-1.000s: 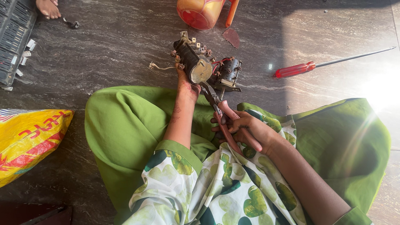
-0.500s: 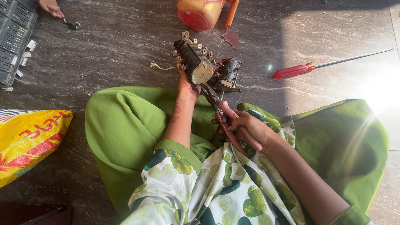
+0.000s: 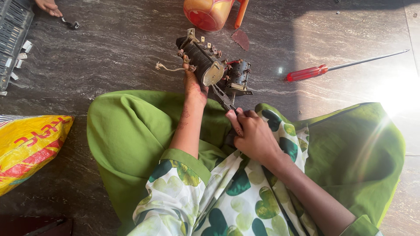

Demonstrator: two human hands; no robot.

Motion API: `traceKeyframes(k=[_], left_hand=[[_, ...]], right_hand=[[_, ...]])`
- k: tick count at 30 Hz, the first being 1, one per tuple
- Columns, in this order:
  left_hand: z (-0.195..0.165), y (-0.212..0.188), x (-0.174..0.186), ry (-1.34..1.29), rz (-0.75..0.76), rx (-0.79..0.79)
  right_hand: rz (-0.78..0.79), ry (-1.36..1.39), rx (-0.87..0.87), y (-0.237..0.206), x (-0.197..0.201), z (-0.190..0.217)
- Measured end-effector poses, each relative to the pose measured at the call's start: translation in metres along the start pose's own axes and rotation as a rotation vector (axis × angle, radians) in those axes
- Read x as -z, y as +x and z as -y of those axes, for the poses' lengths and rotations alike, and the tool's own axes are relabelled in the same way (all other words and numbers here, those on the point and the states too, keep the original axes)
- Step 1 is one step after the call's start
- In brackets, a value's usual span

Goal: The person sits on the floor and uses a screwdriver and pliers to disassemble and adjust a small cylindrical electrical component. They remove a cover, manipulate internal wires and terminals, and repeatedly reposition the component while working.

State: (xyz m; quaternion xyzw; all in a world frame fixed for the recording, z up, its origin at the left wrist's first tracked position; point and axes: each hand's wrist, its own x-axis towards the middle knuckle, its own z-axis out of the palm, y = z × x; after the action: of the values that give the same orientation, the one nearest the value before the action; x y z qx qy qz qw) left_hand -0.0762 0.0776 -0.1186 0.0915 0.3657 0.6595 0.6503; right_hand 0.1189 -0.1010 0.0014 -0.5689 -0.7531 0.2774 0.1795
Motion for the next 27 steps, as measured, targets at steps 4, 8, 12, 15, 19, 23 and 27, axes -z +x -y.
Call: traceKeyframes(k=[4,8,12,15,19,23,27], left_hand=[[0.000,-0.002,-0.005,-0.053,-0.025,-0.035],[0.002,-0.002,-0.003,-0.154,-0.050,-0.027],[0.004,-0.001,0.002,-0.147,-0.057,0.023],[0.005,0.002,0.004,-0.108,-0.127,0.048],[0.002,0.005,0.008,-0.134,-0.061,0.061],[0.002,0.005,0.013,-0.144,-0.027,0.066],[0.004,0.007,0.014,-0.144,-0.009,0.078]], right_hand=[[-0.137,-0.366,0.179,0.003,0.019,-0.004],[-0.123,-0.502,0.229,0.008,0.034,-0.016],[0.111,0.039,0.035,0.004,0.020,-0.030],[0.291,0.483,-0.155,0.000,0.007,-0.046],[0.375,0.651,-0.376,0.008,0.000,-0.060],[0.479,0.996,-0.299,0.010,0.014,-0.057],[0.544,1.386,-0.414,0.007,0.029,-0.038]])
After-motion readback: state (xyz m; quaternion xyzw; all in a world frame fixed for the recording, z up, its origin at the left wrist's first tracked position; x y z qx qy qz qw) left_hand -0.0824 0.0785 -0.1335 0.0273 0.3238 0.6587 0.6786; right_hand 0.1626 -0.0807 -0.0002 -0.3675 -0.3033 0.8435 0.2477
